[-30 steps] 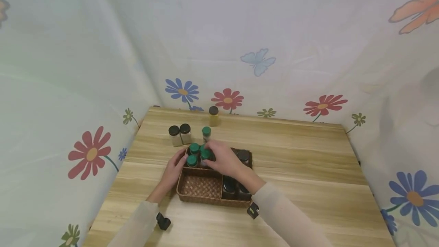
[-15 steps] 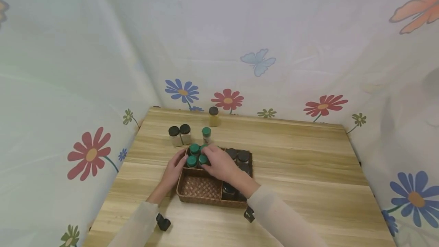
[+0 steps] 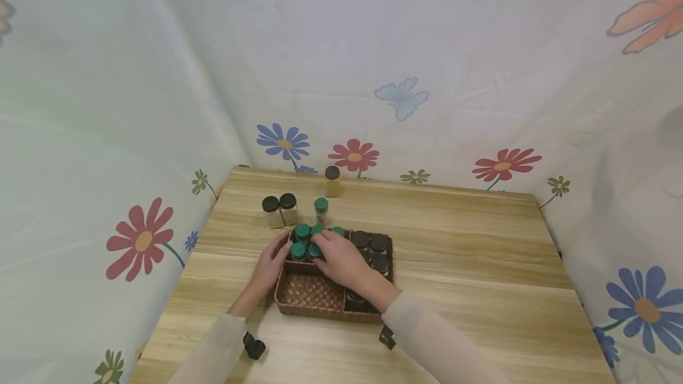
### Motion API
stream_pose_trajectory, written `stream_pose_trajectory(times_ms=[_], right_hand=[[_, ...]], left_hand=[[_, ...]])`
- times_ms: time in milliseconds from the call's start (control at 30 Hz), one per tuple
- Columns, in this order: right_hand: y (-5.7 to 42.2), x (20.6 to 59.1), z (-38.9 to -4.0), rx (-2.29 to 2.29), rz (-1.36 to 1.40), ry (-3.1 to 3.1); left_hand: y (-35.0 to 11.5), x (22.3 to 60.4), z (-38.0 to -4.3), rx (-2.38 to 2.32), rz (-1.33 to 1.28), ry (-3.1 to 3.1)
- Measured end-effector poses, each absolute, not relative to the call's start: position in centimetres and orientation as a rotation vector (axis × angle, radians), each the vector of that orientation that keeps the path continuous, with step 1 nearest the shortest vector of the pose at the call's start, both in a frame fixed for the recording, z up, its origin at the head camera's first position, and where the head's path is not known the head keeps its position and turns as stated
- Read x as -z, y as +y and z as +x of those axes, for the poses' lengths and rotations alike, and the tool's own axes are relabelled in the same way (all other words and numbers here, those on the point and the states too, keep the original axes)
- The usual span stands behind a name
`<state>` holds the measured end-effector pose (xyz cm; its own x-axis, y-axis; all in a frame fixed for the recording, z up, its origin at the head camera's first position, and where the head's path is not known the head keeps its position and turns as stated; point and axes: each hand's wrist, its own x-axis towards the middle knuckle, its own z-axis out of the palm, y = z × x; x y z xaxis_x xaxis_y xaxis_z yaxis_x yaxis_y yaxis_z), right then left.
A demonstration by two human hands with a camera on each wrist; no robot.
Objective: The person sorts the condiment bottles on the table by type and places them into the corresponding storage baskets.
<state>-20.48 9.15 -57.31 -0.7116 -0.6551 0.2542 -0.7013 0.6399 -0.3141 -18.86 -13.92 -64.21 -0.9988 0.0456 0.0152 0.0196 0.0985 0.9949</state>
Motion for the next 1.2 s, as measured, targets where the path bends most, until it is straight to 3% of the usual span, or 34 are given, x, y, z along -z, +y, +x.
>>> stream_pose_trajectory(times_ms=[867, 1200], right_hand=[[9.3, 57.1, -19.7, -0.684, 1.099, -2.744], [9.8, 56.0, -20.0, -0.711, 1.144, -2.743]], left_hand=[[-13.8, 63.9, -18.7, -2.097, 0.049, 2.309], [-14.1, 67.6, -20.0, -2.091, 0.064, 2.383]])
